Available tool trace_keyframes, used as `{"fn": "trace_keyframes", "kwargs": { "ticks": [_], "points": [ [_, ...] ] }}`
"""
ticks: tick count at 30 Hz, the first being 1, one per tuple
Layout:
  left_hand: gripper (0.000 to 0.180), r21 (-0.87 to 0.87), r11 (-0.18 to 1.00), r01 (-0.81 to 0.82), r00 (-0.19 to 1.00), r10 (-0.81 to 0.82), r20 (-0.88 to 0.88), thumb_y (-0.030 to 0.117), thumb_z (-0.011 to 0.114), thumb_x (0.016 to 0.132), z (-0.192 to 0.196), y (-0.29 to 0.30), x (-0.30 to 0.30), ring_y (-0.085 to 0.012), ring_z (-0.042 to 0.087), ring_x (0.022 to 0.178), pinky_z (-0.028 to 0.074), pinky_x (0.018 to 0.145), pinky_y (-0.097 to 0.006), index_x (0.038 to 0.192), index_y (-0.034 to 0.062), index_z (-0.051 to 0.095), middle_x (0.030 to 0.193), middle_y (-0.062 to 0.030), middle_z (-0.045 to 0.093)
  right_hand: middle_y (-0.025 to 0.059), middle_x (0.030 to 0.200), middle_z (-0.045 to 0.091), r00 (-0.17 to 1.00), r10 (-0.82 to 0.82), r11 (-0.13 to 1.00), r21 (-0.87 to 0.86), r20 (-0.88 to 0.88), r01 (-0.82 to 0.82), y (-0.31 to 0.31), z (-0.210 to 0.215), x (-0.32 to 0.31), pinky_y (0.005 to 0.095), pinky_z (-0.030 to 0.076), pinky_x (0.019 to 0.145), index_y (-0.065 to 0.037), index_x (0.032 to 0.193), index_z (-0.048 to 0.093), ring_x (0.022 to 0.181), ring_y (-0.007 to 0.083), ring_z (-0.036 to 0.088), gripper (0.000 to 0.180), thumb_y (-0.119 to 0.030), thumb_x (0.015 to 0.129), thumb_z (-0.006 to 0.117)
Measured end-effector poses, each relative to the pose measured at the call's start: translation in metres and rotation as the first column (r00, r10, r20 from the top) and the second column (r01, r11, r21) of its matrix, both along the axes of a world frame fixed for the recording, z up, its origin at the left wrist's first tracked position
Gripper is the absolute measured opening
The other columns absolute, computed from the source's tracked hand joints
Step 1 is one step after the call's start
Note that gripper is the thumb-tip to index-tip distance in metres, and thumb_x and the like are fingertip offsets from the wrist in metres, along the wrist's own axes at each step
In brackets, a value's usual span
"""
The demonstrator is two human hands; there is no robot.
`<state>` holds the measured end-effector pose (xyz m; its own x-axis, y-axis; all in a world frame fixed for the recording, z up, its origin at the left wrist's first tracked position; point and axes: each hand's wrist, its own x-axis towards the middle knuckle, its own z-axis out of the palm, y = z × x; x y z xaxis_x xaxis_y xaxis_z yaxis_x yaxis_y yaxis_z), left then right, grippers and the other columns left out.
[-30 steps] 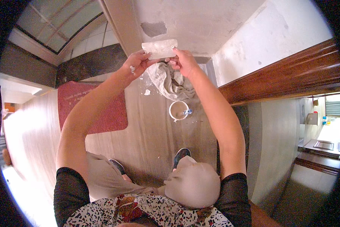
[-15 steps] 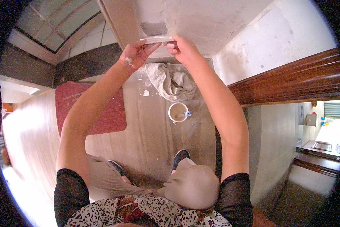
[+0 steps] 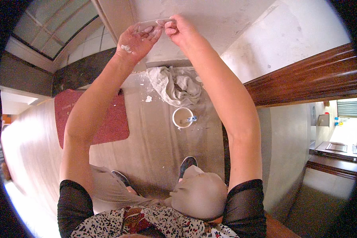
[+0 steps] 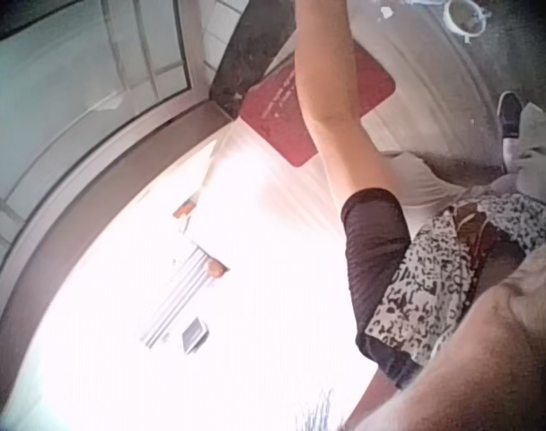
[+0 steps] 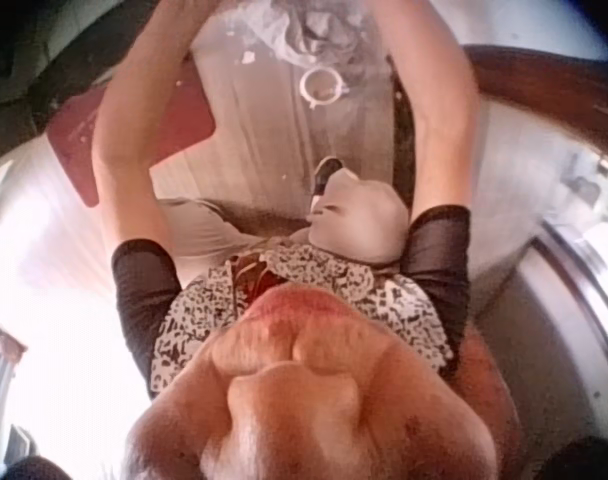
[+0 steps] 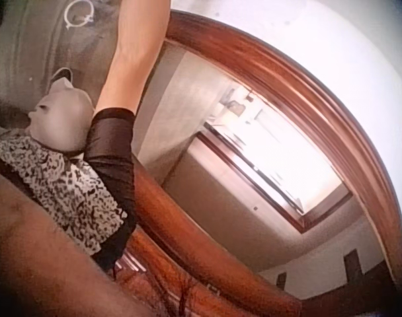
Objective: The person applies a white putty substance to a damaged wall section using a brush and a scraper card.
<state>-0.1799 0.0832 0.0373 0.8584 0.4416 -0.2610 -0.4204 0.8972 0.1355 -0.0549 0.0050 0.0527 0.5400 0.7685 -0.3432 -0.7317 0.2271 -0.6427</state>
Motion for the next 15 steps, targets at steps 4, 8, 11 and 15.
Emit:
{"fn": "trace_keyframes", "kwargs": {
  "ticks": [4, 8, 11, 15],
  "points": [
    [0.022, 0.161, 0.987, 0.006, 1.0, -0.006, 0.001, 0.011, 0.033, 0.082, 0.005, -0.005, -0.001, -0.0319, 0.041, 0.099, 0.034, 0.089, -0.04, 0.092, -0.0067, 0.041, 0.1, -0.0189, 0.043, 0.0138, 0.067, 0.047, 0.999, 0.026, 0.993, 0.114, 0.034, -0.029, -0.012, -0.002, -0.001, 0.0191, 0.025, 0.033, -0.003, 0.071, 0.036, 0.044, 0.0101, 0.037, 0.007, -0.002, 0.073, 0.042],
    [0.02, 0.415, 0.91, 0.014, 0.999, -0.033, 0.038, 0.009, 0.034, 0.08, 0.012, -0.008, -0.016, -0.0328, 0.046, 0.094, 0.037, 0.087, -0.042, 0.088, -0.0085, 0.041, 0.094, -0.0193, 0.046, 0.0127, 0.064, 0.048, 0.979, 0.099, 0.982, 0.141, 0.18, -0.125, -0.035, 0.013, -0.017, 0.0203, 0.026, 0.036, -0.002, 0.07, 0.038, 0.044, 0.0103, 0.036, 0.005, -0.003, 0.073, 0.042],
    [0.023, 0.539, 0.841, 0.049, 0.999, -0.049, -0.013, 0.008, 0.035, 0.079, 0.012, -0.017, -0.027, -0.0317, 0.047, 0.093, 0.038, 0.087, -0.041, 0.09, -0.0097, 0.043, 0.095, -0.019, 0.049, 0.0056, 0.063, 0.043, 0.931, 0.113, 0.988, 0.064, 0.347, -0.144, -0.057, 0.018, -0.028, 0.0182, 0.025, 0.035, -0.003, 0.069, 0.041, 0.045, 0.0071, 0.034, 0.006, -0.005, 0.073, 0.044],
    [0.028, 0.62, 0.77, 0.147, 0.988, -0.088, -0.126, 0.005, 0.032, 0.078, -0.011, -0.032, -0.043, -0.0292, 0.049, 0.095, 0.04, 0.088, -0.034, 0.099, -0.0118, 0.042, 0.102, -0.0205, 0.048, 0.0058, 0.064, 0.044, 0.963, 0.047, 0.996, -0.087, 0.266, -0.024, -0.075, -0.015, -0.05, 0.0202, 0.026, 0.036, -0.002, 0.072, 0.042, 0.046, 0.0087, 0.036, 0.003, -0.005, 0.073, 0.044]
  ]
}}
